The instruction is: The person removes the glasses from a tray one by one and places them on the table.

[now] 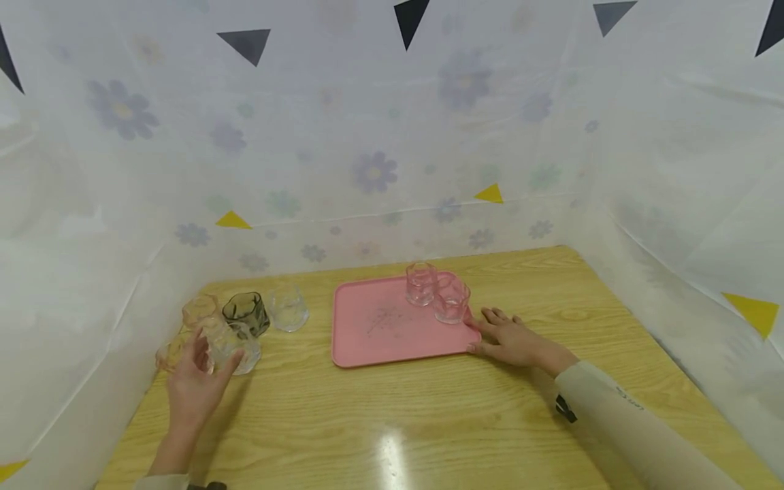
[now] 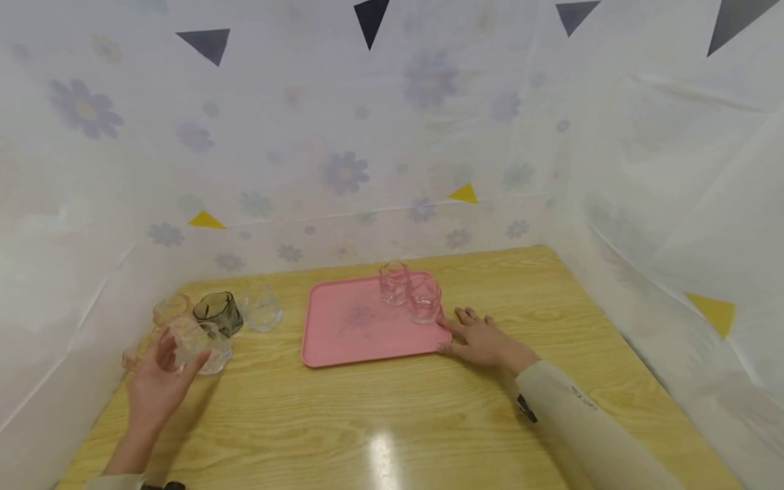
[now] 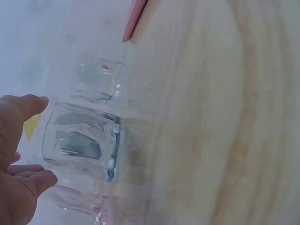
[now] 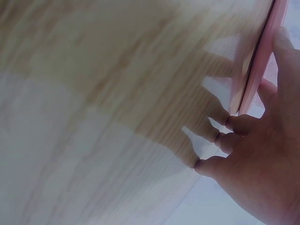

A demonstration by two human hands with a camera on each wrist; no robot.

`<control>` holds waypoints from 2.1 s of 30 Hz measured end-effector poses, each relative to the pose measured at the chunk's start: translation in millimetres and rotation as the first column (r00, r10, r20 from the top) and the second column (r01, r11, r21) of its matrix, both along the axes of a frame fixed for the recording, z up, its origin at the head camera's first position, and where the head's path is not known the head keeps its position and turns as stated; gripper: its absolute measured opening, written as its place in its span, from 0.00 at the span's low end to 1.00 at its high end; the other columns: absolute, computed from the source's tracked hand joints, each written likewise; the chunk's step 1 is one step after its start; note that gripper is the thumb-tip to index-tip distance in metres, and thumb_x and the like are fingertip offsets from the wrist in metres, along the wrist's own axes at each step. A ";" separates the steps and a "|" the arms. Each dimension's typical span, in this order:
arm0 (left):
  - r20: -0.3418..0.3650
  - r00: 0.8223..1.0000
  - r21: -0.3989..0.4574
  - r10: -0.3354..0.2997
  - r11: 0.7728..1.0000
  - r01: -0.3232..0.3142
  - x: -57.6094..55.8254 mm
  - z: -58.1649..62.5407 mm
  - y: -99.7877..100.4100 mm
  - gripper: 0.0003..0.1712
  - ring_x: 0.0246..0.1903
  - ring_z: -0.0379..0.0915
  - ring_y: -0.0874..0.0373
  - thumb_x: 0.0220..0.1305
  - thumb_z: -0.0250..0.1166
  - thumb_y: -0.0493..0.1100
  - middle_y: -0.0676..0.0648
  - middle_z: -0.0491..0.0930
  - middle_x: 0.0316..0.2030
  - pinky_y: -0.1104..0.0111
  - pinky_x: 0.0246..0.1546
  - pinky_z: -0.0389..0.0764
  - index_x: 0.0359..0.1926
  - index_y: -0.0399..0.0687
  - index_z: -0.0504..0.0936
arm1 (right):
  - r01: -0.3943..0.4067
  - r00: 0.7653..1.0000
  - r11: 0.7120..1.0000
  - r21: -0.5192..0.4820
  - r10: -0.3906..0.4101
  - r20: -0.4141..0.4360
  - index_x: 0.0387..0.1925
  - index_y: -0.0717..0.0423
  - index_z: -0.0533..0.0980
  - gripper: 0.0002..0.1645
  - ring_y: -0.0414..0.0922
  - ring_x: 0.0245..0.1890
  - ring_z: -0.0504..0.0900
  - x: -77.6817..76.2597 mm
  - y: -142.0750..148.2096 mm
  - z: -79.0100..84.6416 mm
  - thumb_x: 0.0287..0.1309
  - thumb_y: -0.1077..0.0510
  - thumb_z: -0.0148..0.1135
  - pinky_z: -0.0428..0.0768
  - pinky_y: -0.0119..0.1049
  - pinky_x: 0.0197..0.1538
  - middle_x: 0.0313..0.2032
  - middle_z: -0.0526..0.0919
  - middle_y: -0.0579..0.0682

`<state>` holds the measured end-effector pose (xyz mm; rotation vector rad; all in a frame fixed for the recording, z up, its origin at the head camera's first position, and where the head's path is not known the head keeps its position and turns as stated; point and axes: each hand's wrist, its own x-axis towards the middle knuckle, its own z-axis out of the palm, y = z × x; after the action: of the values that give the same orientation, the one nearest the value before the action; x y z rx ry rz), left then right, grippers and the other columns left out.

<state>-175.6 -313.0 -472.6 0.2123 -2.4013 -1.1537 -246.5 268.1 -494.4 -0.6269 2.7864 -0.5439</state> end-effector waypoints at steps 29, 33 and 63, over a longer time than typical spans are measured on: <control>-0.095 0.837 0.007 -0.538 0.841 0.542 -47.8 -6.6 126.7 0.37 0.63 0.78 0.34 0.67 0.74 0.41 0.35 0.82 0.62 0.44 0.61 0.83 0.75 0.48 0.71 | 0.008 1.000 1.000 0.004 -0.008 -0.001 0.83 0.43 0.59 0.48 0.70 0.83 0.45 -1.3 1.6 -2.7 0.73 0.24 0.50 0.44 0.80 0.75 0.82 0.50 0.69; -0.067 0.807 0.054 -0.587 0.805 0.590 -60.8 -9.7 144.7 0.38 0.64 0.77 0.33 0.68 0.73 0.43 0.35 0.81 0.63 0.44 0.63 0.82 0.76 0.51 0.70 | 0.011 1.000 1.000 0.003 -0.011 0.002 0.83 0.44 0.59 0.48 0.70 0.82 0.44 -0.8 0.8 -0.4 0.73 0.25 0.50 0.43 0.80 0.75 0.82 0.50 0.69; 0.036 0.803 0.154 -0.595 0.797 0.584 -130.2 -18.5 257.6 0.44 0.66 0.77 0.39 0.67 0.74 0.47 0.31 0.78 0.66 0.49 0.68 0.79 0.79 0.47 0.66 | 0.010 1.000 1.000 -0.006 -0.010 0.016 0.83 0.45 0.59 0.47 0.70 0.82 0.44 2.6 -1.5 3.4 0.74 0.27 0.51 0.43 0.79 0.76 0.82 0.50 0.70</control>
<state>-305.8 -55.5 -491.1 -0.5048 -2.5393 -1.6040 -243.9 266.7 -491.0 -0.6067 2.7753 -0.5568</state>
